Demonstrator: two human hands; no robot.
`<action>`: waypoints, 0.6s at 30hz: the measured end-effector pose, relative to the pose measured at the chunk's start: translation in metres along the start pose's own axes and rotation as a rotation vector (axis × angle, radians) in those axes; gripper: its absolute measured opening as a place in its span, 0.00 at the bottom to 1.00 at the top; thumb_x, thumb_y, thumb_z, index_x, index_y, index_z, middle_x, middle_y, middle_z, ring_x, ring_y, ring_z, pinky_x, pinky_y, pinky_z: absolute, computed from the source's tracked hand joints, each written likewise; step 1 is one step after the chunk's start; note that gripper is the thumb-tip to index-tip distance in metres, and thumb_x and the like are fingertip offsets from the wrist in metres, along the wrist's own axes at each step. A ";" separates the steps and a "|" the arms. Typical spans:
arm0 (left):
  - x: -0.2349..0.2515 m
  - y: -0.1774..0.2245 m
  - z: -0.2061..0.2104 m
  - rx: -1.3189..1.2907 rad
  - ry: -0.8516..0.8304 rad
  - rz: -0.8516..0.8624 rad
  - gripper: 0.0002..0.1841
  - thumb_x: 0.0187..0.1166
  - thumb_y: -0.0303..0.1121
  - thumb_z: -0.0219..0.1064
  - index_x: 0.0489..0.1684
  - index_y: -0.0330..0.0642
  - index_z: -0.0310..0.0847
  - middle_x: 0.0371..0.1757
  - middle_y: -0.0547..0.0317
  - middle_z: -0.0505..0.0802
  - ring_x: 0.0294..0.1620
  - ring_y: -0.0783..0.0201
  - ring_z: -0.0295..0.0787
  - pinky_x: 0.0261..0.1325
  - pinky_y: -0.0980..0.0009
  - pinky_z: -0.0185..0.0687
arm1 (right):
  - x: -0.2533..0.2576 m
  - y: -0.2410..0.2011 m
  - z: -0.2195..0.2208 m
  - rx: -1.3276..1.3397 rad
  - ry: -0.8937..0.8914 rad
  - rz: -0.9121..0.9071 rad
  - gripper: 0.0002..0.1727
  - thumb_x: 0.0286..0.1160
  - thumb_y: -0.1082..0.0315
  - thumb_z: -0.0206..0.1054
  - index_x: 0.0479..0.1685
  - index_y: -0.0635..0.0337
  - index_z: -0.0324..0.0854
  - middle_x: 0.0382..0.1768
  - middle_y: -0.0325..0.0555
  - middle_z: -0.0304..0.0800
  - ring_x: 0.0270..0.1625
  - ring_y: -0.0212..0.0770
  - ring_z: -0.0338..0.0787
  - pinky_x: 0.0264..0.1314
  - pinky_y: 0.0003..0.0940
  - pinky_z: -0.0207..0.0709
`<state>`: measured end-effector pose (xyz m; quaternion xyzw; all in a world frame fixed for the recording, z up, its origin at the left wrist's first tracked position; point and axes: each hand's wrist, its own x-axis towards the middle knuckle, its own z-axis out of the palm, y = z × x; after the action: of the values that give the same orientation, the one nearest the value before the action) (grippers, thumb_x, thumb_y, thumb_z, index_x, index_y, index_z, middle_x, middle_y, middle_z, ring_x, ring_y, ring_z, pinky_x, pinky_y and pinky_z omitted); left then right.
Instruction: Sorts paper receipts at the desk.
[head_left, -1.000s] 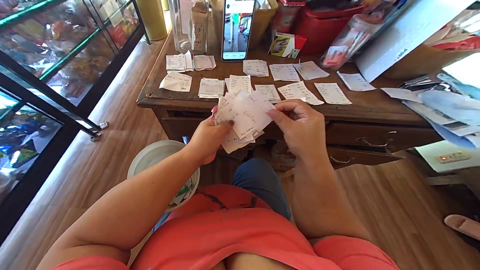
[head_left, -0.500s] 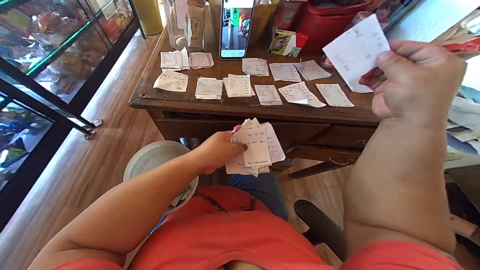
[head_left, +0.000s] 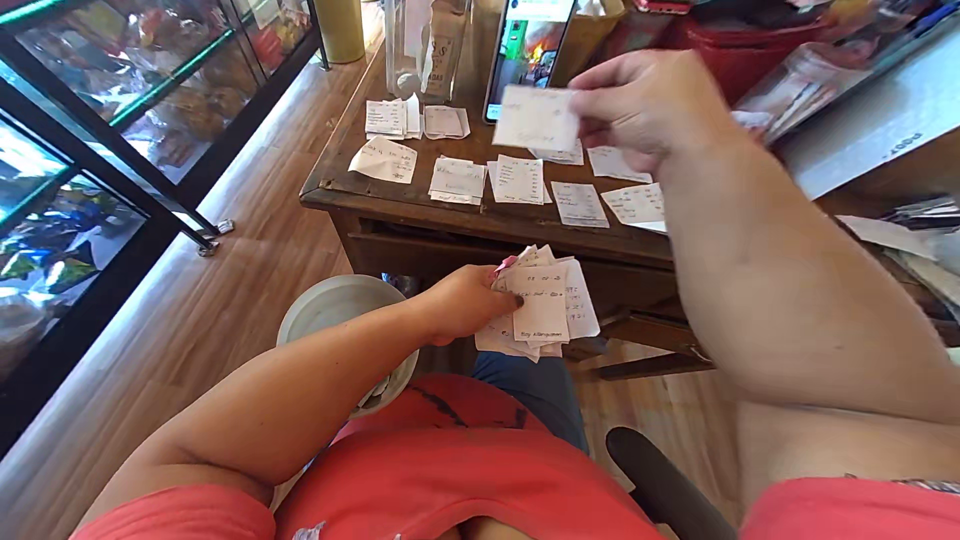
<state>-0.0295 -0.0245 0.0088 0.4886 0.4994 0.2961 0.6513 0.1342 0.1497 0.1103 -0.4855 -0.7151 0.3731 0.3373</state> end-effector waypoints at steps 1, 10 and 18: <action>0.000 0.000 -0.001 0.008 0.005 0.004 0.14 0.88 0.28 0.61 0.68 0.37 0.78 0.48 0.53 0.93 0.46 0.68 0.93 0.53 0.69 0.90 | 0.001 -0.002 0.014 -0.005 -0.059 0.006 0.14 0.77 0.70 0.71 0.60 0.59 0.83 0.42 0.41 0.88 0.33 0.30 0.87 0.38 0.26 0.84; -0.005 0.000 -0.006 -0.020 0.026 0.015 0.15 0.88 0.27 0.61 0.69 0.36 0.77 0.49 0.52 0.92 0.47 0.67 0.93 0.53 0.69 0.90 | 0.010 -0.013 0.069 -0.218 -0.222 0.083 0.14 0.80 0.73 0.69 0.61 0.59 0.84 0.44 0.45 0.89 0.30 0.30 0.85 0.34 0.26 0.80; -0.017 0.009 -0.010 0.037 0.071 0.187 0.17 0.88 0.27 0.61 0.72 0.38 0.77 0.49 0.53 0.93 0.45 0.67 0.93 0.53 0.68 0.90 | 0.007 -0.019 0.058 -0.182 -0.155 0.057 0.13 0.80 0.73 0.68 0.60 0.59 0.84 0.44 0.45 0.88 0.31 0.30 0.84 0.36 0.26 0.81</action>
<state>-0.0441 -0.0330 0.0233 0.5341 0.4798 0.3635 0.5936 0.0745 0.1394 0.0990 -0.5039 -0.7557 0.3526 0.2250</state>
